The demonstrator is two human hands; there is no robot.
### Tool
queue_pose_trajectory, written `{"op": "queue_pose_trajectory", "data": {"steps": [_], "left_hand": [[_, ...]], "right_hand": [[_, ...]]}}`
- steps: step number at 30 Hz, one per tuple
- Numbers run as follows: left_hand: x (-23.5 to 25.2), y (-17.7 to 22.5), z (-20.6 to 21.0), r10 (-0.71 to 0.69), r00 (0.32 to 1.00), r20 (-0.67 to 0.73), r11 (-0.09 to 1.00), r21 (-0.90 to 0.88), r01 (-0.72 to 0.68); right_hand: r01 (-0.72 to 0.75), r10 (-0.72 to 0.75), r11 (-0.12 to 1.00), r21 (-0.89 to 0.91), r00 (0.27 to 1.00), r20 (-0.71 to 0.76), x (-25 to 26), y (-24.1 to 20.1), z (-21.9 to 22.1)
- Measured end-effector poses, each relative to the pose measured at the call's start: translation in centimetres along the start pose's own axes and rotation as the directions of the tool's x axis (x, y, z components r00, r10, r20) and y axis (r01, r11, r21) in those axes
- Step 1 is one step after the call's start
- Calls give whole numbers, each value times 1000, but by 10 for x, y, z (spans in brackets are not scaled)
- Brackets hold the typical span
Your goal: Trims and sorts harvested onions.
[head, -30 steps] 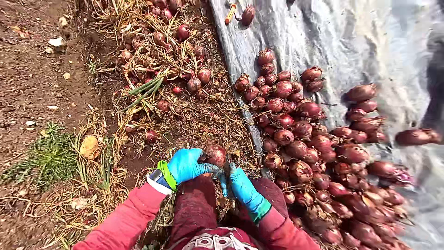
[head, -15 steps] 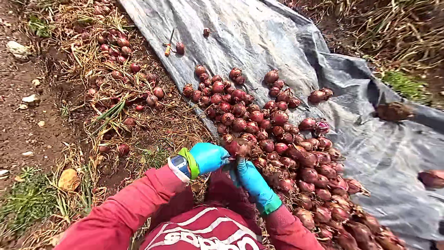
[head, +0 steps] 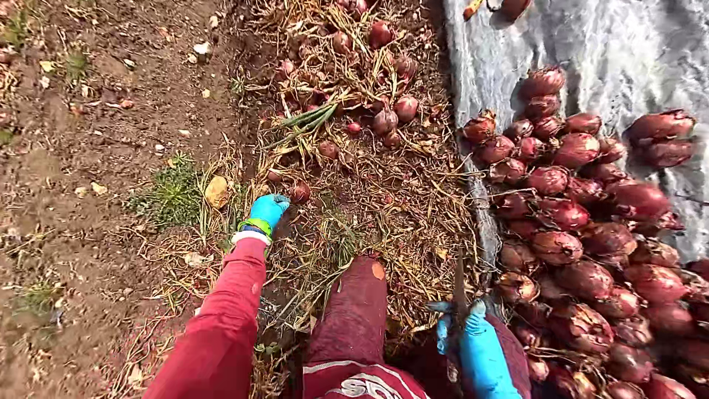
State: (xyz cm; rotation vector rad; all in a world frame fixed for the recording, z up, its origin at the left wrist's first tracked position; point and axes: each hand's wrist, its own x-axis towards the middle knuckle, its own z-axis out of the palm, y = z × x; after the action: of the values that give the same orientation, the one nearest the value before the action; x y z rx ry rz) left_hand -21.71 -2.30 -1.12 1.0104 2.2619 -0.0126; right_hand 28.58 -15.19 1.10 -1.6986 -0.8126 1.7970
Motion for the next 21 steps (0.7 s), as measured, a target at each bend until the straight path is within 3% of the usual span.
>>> {"op": "queue_pose_trajectory", "data": {"steps": [2, 3, 6, 10, 13, 15, 17, 19, 21], "left_hand": [[56, 13, 21, -89, 979, -185, 972, -231, 45], [79, 18, 37, -137, 971, -194, 944, -324, 68], [105, 16, 92, -177, 984, -36, 924, -351, 153], [58, 34, 155, -242, 970, -32, 941, -253, 226], [16, 37, 151, -231, 970, 73, 941, -238, 241], [-20, 59, 113, -76, 989, 130, 965, -240, 106], [-69, 87, 71, 190, 970, 154, 967, -200, -158], [-103, 106, 55, 470, 867, 164, 882, -103, -459], [-135, 127, 42, 667, 694, 273, 724, -16, -690]], "right_hand": [[32, -33, 999, -37, 999, -13, 11, -14, 15], [42, -44, 998, -52, 999, -22, 15, -20, 21], [31, -34, 996, -85, 999, -30, 22, -33, 32], [-109, 101, 990, -88, 991, -85, 43, -36, 34], [-223, 220, 974, -46, 973, -77, 56, -31, 42], [-263, 262, 965, -15, 965, -25, 64, -28, 50], [-228, 231, 973, -43, 966, 116, 66, -28, 59], [-97, 112, 993, -64, 945, 307, 62, -38, 66], [51, -24, 997, -61, 924, 382, 48, -64, 74]]}}
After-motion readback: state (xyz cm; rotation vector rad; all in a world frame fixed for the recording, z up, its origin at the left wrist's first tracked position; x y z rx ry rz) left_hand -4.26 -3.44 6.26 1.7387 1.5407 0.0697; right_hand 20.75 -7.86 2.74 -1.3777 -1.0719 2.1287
